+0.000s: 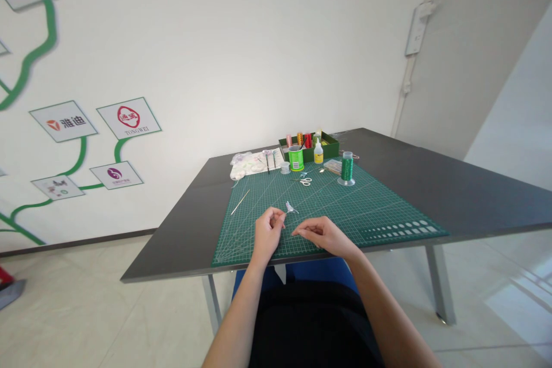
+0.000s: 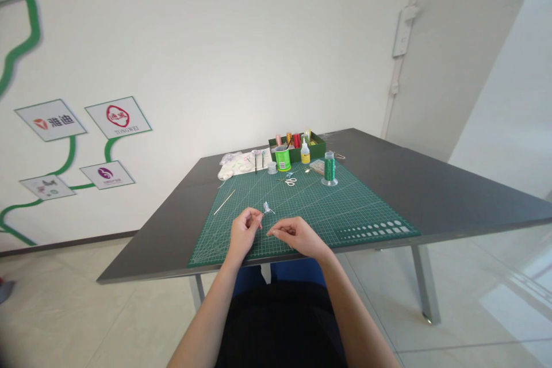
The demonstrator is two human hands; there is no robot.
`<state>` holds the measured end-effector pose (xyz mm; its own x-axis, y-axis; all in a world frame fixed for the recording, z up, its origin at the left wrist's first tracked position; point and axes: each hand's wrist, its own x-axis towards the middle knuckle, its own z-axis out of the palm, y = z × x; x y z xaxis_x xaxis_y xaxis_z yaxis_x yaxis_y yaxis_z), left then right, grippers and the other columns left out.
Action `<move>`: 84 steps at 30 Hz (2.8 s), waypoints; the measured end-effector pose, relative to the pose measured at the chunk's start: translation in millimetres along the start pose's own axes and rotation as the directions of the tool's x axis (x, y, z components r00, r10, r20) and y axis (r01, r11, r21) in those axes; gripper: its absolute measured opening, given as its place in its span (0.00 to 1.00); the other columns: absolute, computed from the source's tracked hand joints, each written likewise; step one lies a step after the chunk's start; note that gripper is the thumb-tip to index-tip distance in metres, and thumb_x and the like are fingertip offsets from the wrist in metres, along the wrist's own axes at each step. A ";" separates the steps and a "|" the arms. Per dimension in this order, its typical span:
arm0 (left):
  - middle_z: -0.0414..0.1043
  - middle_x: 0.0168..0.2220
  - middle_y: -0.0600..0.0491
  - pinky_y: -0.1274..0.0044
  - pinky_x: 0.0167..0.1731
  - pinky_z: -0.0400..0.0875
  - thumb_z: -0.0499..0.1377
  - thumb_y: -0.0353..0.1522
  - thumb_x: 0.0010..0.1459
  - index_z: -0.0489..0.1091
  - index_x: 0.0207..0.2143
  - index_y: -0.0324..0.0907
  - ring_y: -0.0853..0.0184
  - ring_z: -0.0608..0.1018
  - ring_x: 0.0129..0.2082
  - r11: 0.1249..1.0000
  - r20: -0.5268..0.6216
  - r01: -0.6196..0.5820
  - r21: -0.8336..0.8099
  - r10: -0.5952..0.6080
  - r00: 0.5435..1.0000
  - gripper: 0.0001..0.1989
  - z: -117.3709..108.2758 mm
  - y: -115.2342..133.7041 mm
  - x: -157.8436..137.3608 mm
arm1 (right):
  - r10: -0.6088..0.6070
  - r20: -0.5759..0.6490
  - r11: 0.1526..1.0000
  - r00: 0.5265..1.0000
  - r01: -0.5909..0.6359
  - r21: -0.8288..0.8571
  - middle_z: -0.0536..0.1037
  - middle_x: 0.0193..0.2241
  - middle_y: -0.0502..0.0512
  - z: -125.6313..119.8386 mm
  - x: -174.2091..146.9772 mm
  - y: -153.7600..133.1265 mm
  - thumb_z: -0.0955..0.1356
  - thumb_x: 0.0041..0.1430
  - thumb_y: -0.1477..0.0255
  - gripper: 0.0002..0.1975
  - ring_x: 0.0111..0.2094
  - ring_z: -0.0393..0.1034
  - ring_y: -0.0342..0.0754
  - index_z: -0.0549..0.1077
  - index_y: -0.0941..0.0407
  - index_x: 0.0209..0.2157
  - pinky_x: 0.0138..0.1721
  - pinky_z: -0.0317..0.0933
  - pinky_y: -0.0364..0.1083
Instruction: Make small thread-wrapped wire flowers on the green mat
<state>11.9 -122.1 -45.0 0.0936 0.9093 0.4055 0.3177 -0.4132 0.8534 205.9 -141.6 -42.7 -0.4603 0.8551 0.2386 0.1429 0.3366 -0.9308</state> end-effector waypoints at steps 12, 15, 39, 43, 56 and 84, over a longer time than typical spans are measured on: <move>0.69 0.22 0.57 0.80 0.26 0.60 0.57 0.36 0.62 0.71 0.32 0.40 0.72 0.67 0.21 0.995 0.011 -0.040 0.094 0.039 0.999 0.09 1.2 2.6 -1.1 | -0.027 0.122 0.999 0.992 0.031 -0.028 0.61 0.17 0.46 -5.1 0.7 -8.0 0.67 0.63 0.58 0.21 0.19 0.51 0.38 0.81 0.61 0.42 0.21 0.46 0.40; 0.68 0.23 0.57 0.80 0.25 0.58 0.57 0.35 0.62 0.71 0.31 0.40 0.73 0.65 0.21 0.989 0.027 -0.075 0.128 0.072 0.997 0.09 1.9 5.7 -2.2 | 0.000 0.147 0.996 0.989 0.013 -0.084 0.62 0.17 0.46 -12.9 1.9 -22.5 0.67 0.63 0.58 0.21 0.18 0.53 0.39 0.81 0.61 0.43 0.20 0.47 0.40; 0.74 0.27 0.54 0.79 0.27 0.61 0.56 0.31 0.64 0.74 0.33 0.40 0.71 0.70 0.24 0.964 0.135 -0.230 0.135 0.212 0.968 0.08 2.5 10.8 -5.4 | -0.014 0.176 0.968 0.984 0.057 -0.243 0.58 0.15 0.45 -52.9 51.5 -35.0 0.65 0.63 0.58 0.22 0.18 0.46 0.38 0.81 0.62 0.43 0.19 0.40 0.41; 0.74 0.27 0.54 0.79 0.28 0.61 0.56 0.33 0.64 0.73 0.32 0.40 0.71 0.70 0.24 0.965 0.122 -0.227 0.133 0.212 0.970 0.09 2.5 10.3 -5.5 | 0.009 0.161 0.986 0.987 0.018 -0.167 0.58 0.15 0.44 -51.6 50.0 -21.4 0.65 0.62 0.57 0.23 0.17 0.48 0.38 0.80 0.63 0.43 0.20 0.42 0.41; 0.75 0.27 0.54 0.80 0.23 0.60 0.55 0.38 0.65 0.72 0.34 0.40 0.73 0.68 0.20 0.988 0.117 -0.148 0.040 0.142 0.983 0.11 3.2 10.8 -4.9 | 0.112 0.182 0.945 0.977 -0.161 0.283 0.56 0.12 0.38 -36.0 35.2 7.6 0.67 0.59 0.54 0.22 0.14 0.42 0.36 0.73 0.61 0.38 0.17 0.38 0.40; 0.77 0.28 0.53 0.78 0.29 0.63 0.55 0.37 0.65 0.72 0.38 0.41 0.69 0.73 0.25 0.995 0.047 -0.085 0.053 0.082 0.996 0.10 1.3 3.1 -0.3 | 0.042 -0.030 0.962 0.999 -0.033 0.270 0.56 0.12 0.40 -3.5 15.9 11.9 0.64 0.64 0.54 0.24 0.14 0.43 0.37 0.77 0.63 0.40 0.19 0.40 0.41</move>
<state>14.1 -123.5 -42.9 0.1633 0.8735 0.4587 0.3585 -0.4857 0.7972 203.4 -122.6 -49.0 -0.4277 0.8798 0.2073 -0.0839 0.1898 -0.9782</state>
